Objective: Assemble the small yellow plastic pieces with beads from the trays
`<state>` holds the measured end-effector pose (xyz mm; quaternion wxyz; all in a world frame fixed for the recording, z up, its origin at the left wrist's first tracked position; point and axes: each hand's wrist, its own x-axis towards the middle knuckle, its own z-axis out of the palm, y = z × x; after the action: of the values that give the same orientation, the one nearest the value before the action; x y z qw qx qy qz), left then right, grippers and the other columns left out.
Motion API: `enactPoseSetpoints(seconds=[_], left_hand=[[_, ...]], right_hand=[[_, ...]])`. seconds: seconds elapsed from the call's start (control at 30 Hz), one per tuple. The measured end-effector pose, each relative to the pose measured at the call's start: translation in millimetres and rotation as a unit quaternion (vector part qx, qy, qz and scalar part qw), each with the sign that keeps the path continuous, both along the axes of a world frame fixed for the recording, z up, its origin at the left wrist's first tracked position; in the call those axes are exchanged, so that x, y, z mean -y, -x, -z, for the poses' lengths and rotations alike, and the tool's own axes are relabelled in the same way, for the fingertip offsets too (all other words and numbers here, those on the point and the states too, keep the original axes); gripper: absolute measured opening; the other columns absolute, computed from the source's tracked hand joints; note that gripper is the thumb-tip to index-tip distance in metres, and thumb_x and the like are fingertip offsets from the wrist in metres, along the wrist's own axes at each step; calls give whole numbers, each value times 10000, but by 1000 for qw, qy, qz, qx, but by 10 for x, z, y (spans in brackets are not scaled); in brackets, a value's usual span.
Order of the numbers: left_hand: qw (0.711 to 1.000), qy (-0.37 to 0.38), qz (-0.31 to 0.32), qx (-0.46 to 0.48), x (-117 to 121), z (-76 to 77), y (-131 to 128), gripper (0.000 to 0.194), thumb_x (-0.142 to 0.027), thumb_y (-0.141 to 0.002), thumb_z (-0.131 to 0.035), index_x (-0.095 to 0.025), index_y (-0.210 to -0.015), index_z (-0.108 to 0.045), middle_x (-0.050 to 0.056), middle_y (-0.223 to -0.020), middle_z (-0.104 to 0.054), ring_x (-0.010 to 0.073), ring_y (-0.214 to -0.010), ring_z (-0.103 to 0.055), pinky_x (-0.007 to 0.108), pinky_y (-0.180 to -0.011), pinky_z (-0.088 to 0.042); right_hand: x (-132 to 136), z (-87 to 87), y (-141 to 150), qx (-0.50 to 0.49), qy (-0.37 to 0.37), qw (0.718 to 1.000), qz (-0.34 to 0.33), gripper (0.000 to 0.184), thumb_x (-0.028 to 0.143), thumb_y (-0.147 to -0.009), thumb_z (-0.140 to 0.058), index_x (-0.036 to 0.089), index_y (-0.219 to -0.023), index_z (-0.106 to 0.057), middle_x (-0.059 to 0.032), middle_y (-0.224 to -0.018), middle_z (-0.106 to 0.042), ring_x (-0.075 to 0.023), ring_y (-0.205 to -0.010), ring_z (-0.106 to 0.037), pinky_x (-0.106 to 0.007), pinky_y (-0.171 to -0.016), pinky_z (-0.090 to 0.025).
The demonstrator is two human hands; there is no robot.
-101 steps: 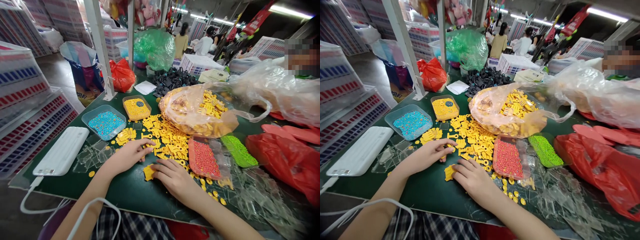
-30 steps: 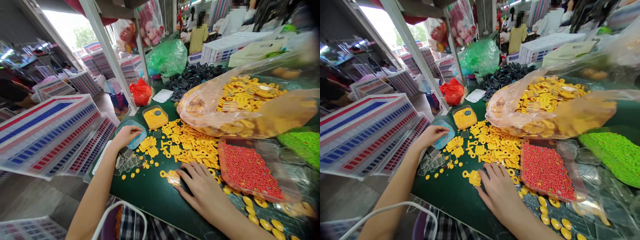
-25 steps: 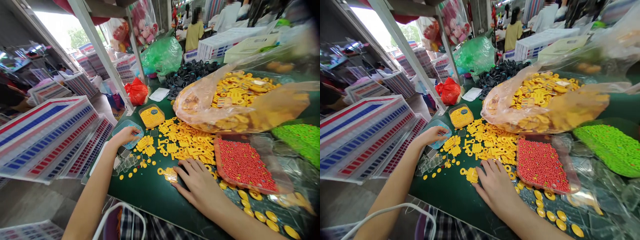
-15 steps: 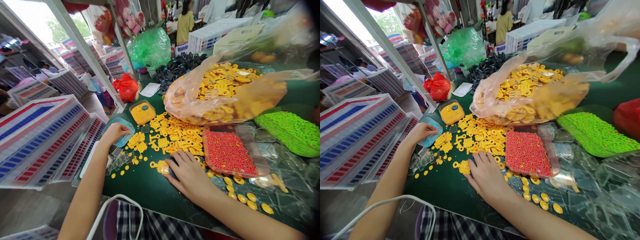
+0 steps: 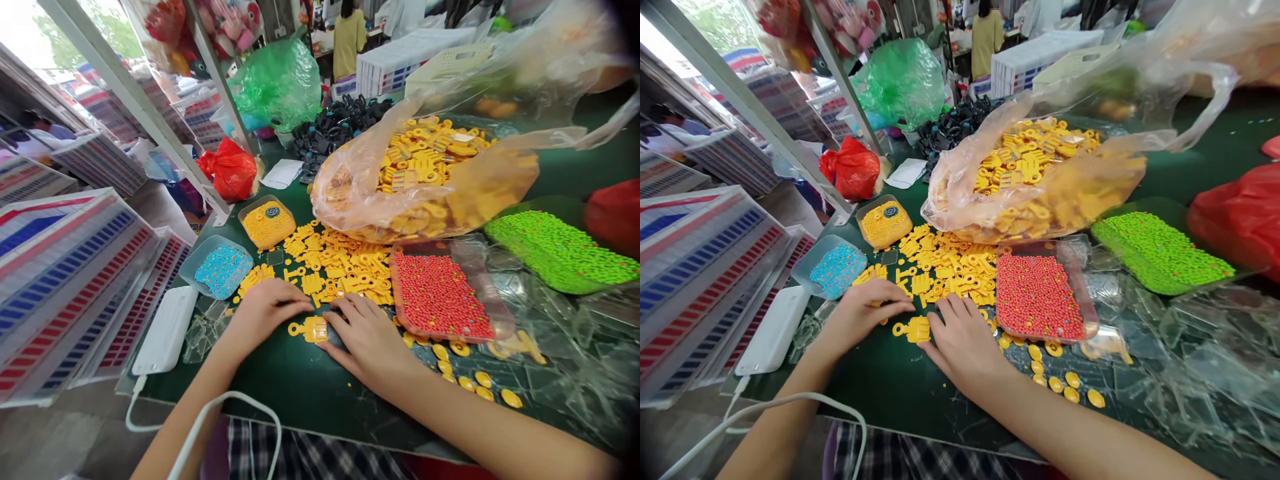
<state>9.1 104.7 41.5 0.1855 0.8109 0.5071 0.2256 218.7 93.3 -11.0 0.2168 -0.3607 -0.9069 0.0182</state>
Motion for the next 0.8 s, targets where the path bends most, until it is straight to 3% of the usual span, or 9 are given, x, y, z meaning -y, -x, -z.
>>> enactPoseSetpoints(seconds=[0.07, 0.23, 0.5, 0.8], left_hand=[[999, 13, 47, -5, -15, 125, -77, 260, -360, -937, -575, -209, -828, -756, 19, -810, -761, 160, -786, -683, 263, -746, -506], [998, 1, 62, 2, -89, 320, -90, 285, -384, -951, -545, -211, -881, -760, 30, -835, -763, 168, -810, -678, 286, -777, -517], [995, -36, 85, 30, -99, 380, -107, 365, -407, -968, -474, -194, -910, -764, 50, -856, -751, 159, -824, -665, 268, -779, -518], [992, -66, 100, 44, -63, 452, -94, 365, -434, -957, -479, -226, -965, -779, 60, -851, -737, 155, -804, -646, 262, -730, -513]], right_hand=[[-28, 11, 5, -5, -5, 1000, 6, 276, 430, -842, -668, 176, -951, -667, -85, -966, -659, -243, -915, -550, -366, -778, -423], [-83, 31, 25, -31, -14, 998, 45, 263, 425, -841, -671, 177, -930, -672, -74, -910, -660, -223, -861, -539, -350, -745, -404], [-105, 35, 25, -56, -2, 997, 57, 253, 418, -808, -714, 186, -900, -671, -56, -875, -663, -217, -824, -541, -337, -718, -397], [-115, 90, -17, -72, 34, 997, 19, 279, 429, -809, -722, 182, -932, -680, -50, -920, -662, -214, -896, -542, -347, -782, -423]])
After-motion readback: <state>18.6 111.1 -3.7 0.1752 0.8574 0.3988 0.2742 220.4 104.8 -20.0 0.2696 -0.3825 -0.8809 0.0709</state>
